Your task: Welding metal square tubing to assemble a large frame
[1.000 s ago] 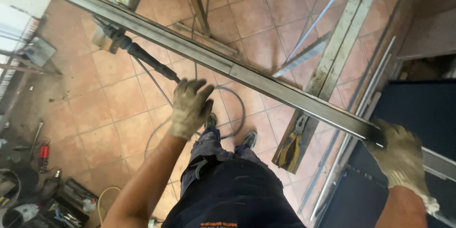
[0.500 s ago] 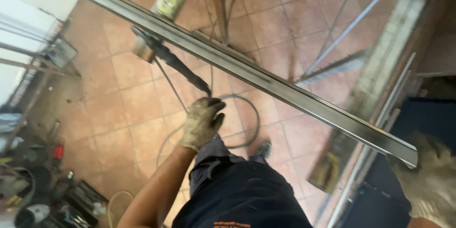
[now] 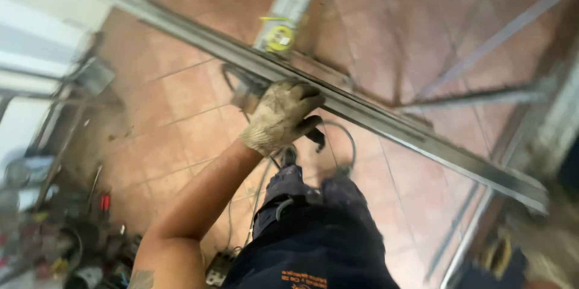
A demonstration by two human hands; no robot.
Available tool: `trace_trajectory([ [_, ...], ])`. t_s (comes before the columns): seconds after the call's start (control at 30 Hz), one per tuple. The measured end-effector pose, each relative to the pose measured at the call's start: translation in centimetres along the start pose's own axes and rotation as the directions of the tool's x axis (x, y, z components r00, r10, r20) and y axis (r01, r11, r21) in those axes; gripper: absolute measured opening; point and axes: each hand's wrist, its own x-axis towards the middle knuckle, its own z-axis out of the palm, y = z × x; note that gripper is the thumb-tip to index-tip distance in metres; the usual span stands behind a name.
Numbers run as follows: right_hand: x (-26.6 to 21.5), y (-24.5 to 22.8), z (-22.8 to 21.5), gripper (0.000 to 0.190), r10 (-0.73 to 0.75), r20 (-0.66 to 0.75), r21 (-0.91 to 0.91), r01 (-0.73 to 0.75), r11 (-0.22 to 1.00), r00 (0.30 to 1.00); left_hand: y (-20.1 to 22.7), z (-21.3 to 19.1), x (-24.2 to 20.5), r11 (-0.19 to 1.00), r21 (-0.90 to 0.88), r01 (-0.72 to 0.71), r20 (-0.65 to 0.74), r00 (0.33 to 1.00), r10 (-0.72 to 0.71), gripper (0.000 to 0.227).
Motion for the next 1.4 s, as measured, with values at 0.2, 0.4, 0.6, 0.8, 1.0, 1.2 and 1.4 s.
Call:
trace_trajectory([
  [0.2, -2.3, -9.8, -1.2, 0.074, 0.111, -0.050, 0.021, -0.110, 0.994, 0.993, -0.6, 0.6, -2.2, 0.999, 0.002, -0.040, 0.169, 0.985, 0.039, 0.031],
  [0.4, -4.3, -7.1, -0.9, 0.069, 0.091, -0.144, 0.121, -0.074, 0.990, 0.985, -1.6, 0.5, -0.3, 0.807, 0.466, -0.363, 0.208, 0.931, 0.299, 0.040],
  [0.6, -5.0, -6.9, -0.6, 0.060, 0.168, -0.134, 0.174, -0.144, 0.974, 0.977, 2.5, 2.0, 2.0, 0.987, 0.132, -0.094, 0.305, 0.951, 0.050, 0.044],
  [0.8, -4.9, -16.6, -4.0, 0.053, -0.013, -0.177, 0.348, 0.075, 0.935, 0.984, 1.1, 3.0, -0.6, 0.999, 0.011, -0.051, 0.691, 0.722, 0.029, 0.034],
  [1.0, -7.2, -19.6, 6.5, 0.049, -0.174, -0.244, 0.500, 0.277, 0.821, 0.954, -5.3, 7.6, -7.7, 0.859, 0.416, -0.298, 0.593, 0.805, -0.008, 0.016],
  [1.2, -5.1, -31.0, 4.4, 0.059, -0.374, -0.277, 0.552, 0.465, 0.692, 0.885, -2.8, 2.1, -6.4, 0.908, 0.360, -0.214, 0.528, 0.849, -0.008, 0.017],
  [1.4, -5.4, -36.9, -4.5, 0.044, -0.664, 0.170, 0.682, 0.400, 0.613, 0.728, 4.3, -7.0, -4.9, 0.971, 0.188, -0.149, 0.480, 0.876, 0.041, 0.024],
])
